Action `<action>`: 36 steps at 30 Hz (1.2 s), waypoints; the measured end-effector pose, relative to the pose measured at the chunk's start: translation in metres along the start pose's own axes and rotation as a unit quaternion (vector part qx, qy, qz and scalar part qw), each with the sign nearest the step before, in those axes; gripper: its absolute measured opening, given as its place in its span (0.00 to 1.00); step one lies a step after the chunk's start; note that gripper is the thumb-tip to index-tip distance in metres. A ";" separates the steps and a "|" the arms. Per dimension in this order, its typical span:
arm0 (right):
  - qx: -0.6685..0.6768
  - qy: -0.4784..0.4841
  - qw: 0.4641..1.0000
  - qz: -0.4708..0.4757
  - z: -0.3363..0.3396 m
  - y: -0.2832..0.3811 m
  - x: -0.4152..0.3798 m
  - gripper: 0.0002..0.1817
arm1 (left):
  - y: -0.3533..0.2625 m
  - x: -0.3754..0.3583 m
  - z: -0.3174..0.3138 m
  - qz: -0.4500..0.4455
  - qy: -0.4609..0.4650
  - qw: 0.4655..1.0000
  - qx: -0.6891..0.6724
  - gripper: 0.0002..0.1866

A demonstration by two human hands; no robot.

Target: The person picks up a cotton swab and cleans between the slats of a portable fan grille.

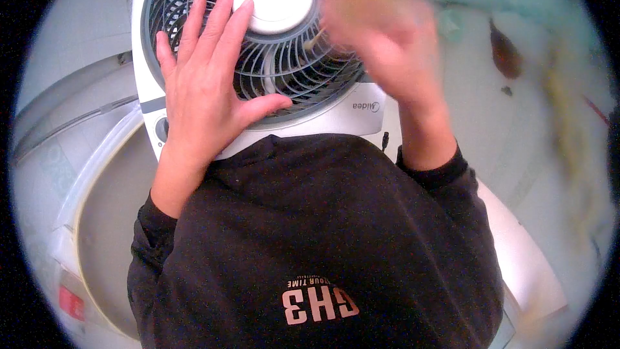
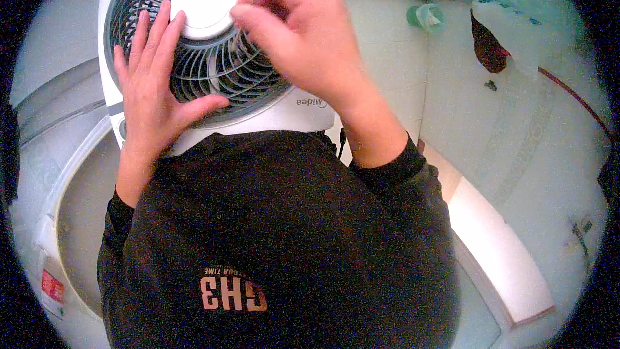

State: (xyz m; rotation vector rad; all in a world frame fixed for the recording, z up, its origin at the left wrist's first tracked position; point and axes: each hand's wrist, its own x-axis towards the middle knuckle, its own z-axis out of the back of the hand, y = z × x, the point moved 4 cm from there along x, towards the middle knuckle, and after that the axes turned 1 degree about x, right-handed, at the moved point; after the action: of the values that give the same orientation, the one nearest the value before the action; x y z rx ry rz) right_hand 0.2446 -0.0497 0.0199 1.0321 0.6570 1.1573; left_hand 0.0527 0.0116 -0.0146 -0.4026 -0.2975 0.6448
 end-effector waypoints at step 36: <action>0.145 -0.054 0.981 -0.113 0.002 -0.019 -0.054 0.03 | 0.007 -0.009 0.004 0.004 0.011 0.998 -0.060 0.61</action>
State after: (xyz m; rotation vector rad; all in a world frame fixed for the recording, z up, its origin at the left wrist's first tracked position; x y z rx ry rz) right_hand 0.2378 -0.1023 -0.0011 1.2214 0.8499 0.8164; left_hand 0.0403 0.0119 -0.0157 -0.5248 -0.3153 0.6324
